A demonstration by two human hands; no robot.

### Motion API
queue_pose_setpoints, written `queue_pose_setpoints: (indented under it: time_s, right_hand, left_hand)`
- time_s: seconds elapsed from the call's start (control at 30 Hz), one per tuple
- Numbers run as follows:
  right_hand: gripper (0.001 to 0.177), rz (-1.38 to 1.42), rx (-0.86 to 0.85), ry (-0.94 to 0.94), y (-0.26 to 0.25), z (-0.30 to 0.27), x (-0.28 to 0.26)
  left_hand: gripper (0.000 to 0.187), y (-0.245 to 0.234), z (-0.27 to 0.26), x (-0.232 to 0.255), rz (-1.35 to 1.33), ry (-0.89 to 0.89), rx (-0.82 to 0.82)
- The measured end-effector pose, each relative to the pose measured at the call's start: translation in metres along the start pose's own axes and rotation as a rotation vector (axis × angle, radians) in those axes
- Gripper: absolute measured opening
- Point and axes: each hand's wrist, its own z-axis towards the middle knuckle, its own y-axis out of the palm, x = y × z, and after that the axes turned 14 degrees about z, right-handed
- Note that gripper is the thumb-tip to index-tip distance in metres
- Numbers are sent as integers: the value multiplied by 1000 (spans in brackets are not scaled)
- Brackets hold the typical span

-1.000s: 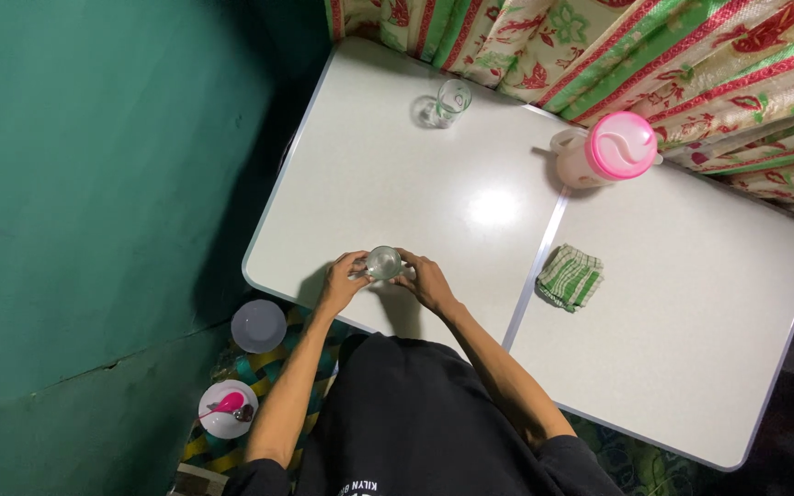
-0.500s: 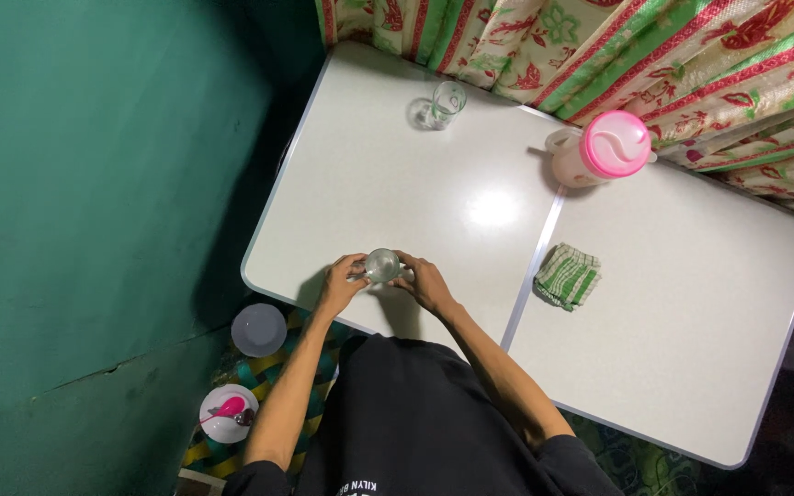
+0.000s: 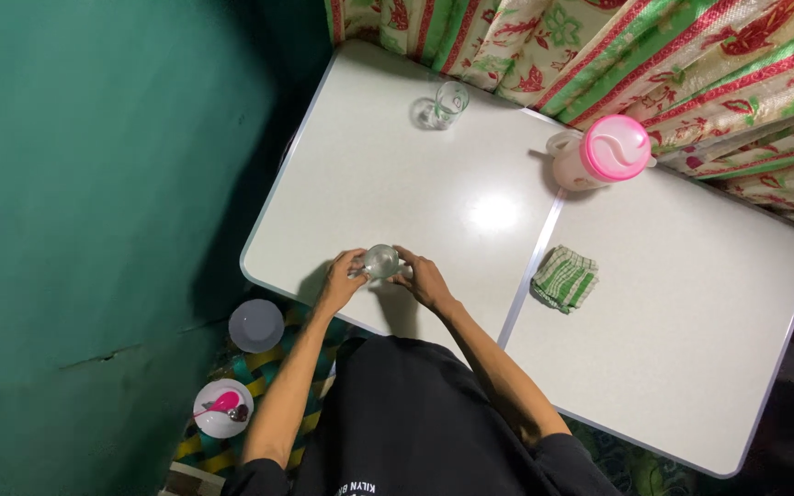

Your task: The person wipes two clear drinking glasses with a green and white striped cloth on a white table. They handle one glass at a time, rotating it while wiping the exterior, then place it back on the table. A pink-lidded pitcher and another glass remain on the table throughout.

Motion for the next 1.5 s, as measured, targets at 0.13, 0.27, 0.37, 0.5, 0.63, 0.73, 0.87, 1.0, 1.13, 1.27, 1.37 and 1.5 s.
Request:
queue_pose_setpoints:
  time_s: [0.13, 0.27, 0.37, 0.5, 0.63, 0.73, 0.87, 1.0, 1.13, 1.27, 1.37, 1.5]
  right_hand:
    - [77, 9, -18, 24, -7, -11, 12]
    - [70, 17, -37, -2, -13, -18, 16]
    - [66, 41, -40, -27, -18, -13, 8]
    - [62, 54, -22, -30, -24, -3, -16]
    - [64, 57, -18, -17, -31, 6, -15]
    - [65, 76, -17, 23, -35, 13, -9]
    - [66, 88, -45, 65, -39, 13, -6]
    - [70, 133, -100, 112, -41, 11, -15]
    - [73, 168, -112, 131, -40, 16, -3]
    - [74, 174, -113, 135, -42, 12, -6]
    - [73, 174, -117, 125, -40, 13, 2]
    - [63, 163, -89, 81, -43, 31, 39]
  left_hand:
    - [67, 6, -13, 11, -32, -13, 41]
    - [65, 14, -24, 17, 7, -75, 101]
    - [65, 23, -19, 31, 25, -69, 124]
    - [62, 33, -1, 41, 20, -69, 139]
    - [62, 33, 12, 61, 55, -16, 181]
    - [65, 37, 23, 58, 83, 6, 181]
    - [67, 48, 38, 28, 165, -1, 192]
    - [69, 49, 41, 22, 108, -17, 183]
    - [69, 51, 42, 23, 106, -33, 182]
    - [70, 53, 38, 27, 96, -44, 178]
    - [71, 48, 28, 36, 74, -31, 186]
    - [72, 50, 35, 31, 148, 18, 236]
